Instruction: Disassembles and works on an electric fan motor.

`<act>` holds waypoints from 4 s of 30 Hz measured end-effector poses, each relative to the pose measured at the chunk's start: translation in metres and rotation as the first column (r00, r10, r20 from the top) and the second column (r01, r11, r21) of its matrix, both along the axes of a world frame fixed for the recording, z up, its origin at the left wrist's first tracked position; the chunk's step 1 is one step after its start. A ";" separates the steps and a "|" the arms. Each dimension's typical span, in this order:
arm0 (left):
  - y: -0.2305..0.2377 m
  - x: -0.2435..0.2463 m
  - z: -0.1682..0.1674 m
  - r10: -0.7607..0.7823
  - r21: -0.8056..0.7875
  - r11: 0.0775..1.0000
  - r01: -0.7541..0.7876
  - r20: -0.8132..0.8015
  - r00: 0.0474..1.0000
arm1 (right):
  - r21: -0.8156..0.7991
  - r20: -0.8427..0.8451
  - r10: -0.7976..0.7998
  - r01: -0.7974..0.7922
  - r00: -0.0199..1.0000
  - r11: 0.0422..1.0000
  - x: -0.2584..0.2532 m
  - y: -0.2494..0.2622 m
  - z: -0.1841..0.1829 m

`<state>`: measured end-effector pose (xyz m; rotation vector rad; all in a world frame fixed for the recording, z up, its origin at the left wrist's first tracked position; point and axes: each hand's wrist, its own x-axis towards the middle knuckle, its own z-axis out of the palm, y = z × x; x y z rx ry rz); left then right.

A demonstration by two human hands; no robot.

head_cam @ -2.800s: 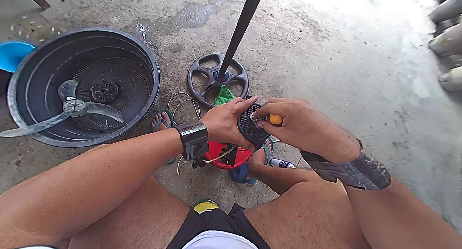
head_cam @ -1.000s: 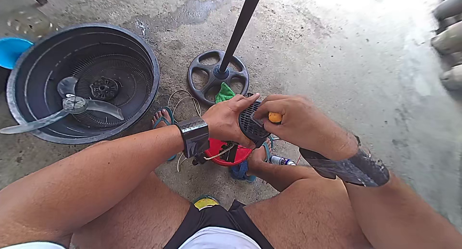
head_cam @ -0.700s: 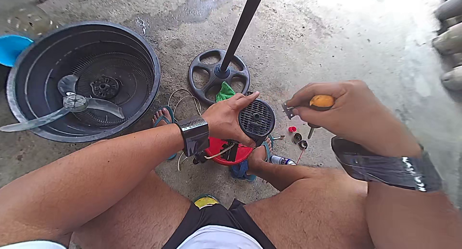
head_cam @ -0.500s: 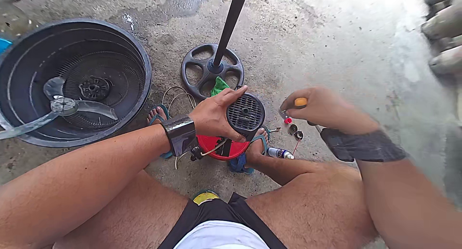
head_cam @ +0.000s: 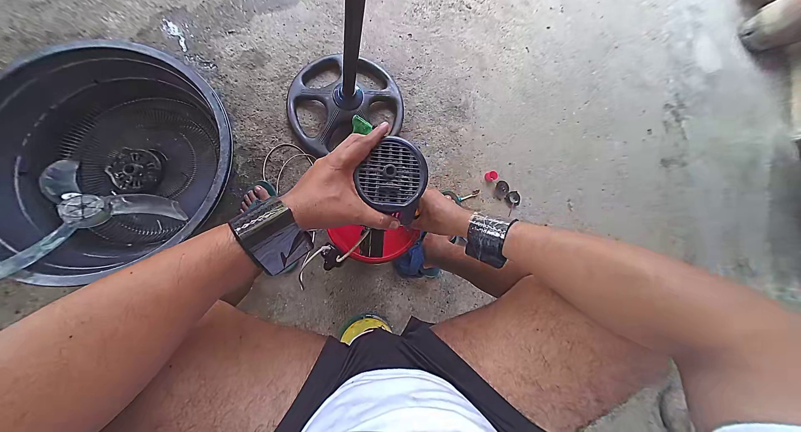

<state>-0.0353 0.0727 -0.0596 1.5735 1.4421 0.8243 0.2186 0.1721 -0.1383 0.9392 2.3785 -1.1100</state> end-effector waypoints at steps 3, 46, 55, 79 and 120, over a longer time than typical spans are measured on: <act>0.000 -0.001 0.001 0.005 -0.020 1.000 -0.005 -0.008 1.000 | 0.004 -0.034 0.023 -0.022 0.999 1.000 0.002 0.003 0.000; -0.003 -0.005 0.004 0.016 -0.090 0.996 -0.003 0.143 0.990 | -0.741 -0.114 -0.875 0.547 0.470 0.390 -0.012 -0.012 -0.003; -0.018 -0.012 0.016 0.232 -0.224 0.937 -0.267 -0.169 0.958 | -0.993 0.033 -0.942 -0.097 0.335 -0.069 -0.046 -0.078 -0.028; -0.056 -0.009 0.016 0.197 0.034 0.948 -0.317 0.720 0.666 | -0.910 -0.404 -0.912 0.128 -0.069 0.394 -0.038 -0.124 0.084; -0.098 -0.005 0.039 -0.225 0.369 0.922 -0.116 0.756 0.614 | -0.708 -0.698 -0.712 0.080 0.072 0.702 0.006 -0.169 0.118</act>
